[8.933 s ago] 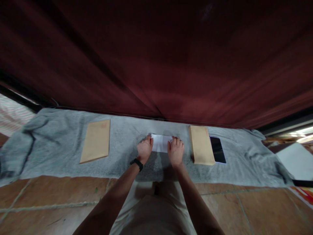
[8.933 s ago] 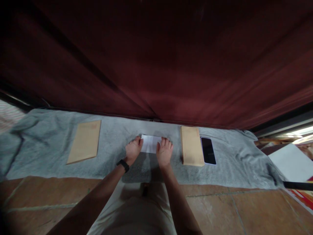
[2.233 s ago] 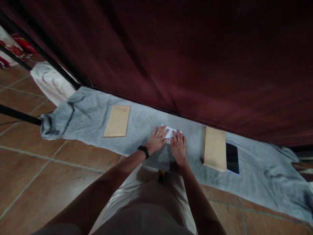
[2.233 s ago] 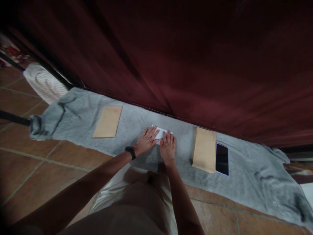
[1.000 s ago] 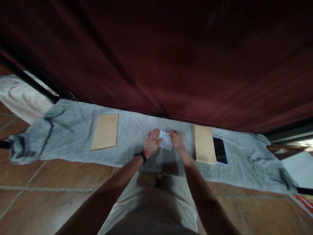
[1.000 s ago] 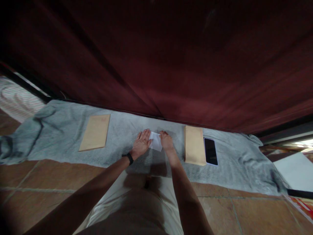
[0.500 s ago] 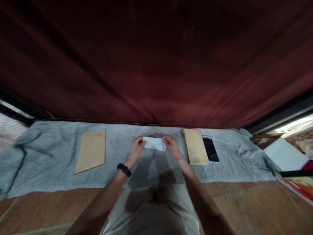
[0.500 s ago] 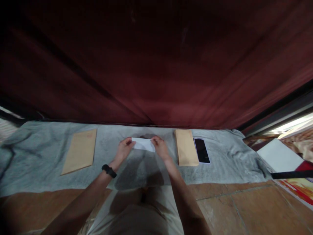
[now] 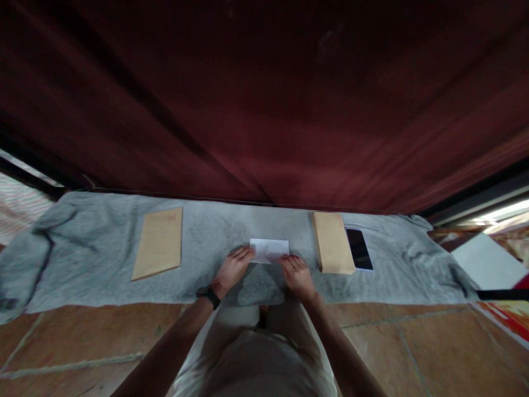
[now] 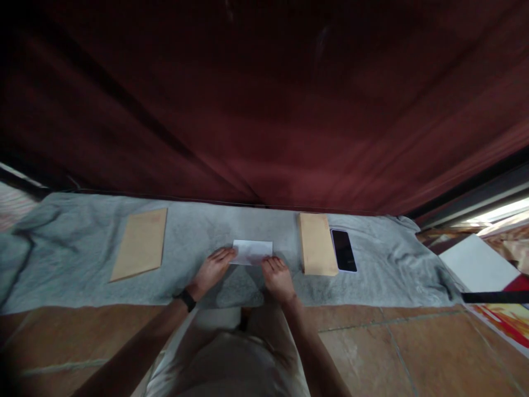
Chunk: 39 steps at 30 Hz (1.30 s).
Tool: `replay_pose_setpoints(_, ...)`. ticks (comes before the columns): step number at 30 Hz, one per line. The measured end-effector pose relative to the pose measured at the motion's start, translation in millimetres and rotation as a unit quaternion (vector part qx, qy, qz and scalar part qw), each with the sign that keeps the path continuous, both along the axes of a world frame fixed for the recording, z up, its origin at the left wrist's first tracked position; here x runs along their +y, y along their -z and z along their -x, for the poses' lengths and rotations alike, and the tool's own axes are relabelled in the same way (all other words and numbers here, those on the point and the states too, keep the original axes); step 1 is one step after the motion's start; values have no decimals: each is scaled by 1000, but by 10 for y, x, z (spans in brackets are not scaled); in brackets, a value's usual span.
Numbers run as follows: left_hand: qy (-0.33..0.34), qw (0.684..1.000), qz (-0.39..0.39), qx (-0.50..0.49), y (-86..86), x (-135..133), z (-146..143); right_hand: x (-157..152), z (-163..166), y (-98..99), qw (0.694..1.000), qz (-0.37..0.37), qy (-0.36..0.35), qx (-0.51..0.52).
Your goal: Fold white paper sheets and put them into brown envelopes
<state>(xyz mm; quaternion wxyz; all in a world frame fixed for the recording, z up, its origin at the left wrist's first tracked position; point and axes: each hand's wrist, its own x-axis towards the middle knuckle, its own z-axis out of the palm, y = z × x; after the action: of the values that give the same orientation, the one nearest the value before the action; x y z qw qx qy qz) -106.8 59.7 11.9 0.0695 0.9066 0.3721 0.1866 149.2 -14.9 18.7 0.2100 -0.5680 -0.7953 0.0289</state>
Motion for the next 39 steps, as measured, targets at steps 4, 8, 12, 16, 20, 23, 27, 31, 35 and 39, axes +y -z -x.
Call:
replay_pose_setpoints(4,18,1000,-4,10,58,-136,87,-276,67,95,998,3,-19,57)
replay_pose_setpoints(8,40,998,-20,45,44,-281,92,-321,114,60,991,24,11,128)
replay_pose_setpoints(12,45,996,-29,74,86,-432,30,-189,262,67,994,25,34,103)
replay_pose_setpoints(16,37,996,-23,82,103,-468,19,-88,457,158,997,10,69,27)
replay_pose_setpoints(20,20,996,-24,89,83,-417,54,-97,556,239,994,8,112,-11)
replay_pose_setpoints(23,14,996,-21,88,76,-414,81,-115,565,264,992,0,123,-12)
replay_pose_setpoints(27,1,998,-7,68,37,-495,57,-122,556,269,992,-13,124,-7)
replay_pose_setpoints(31,-41,998,6,36,-47,-544,-219,-124,559,267,993,2,115,-5)
replay_pose_setpoints(35,-87,995,18,41,-50,-472,-601,-131,553,279,993,7,112,-19)
replay_pose_setpoints(39,-102,993,19,50,16,-420,-693,-152,515,302,993,-9,111,-38)
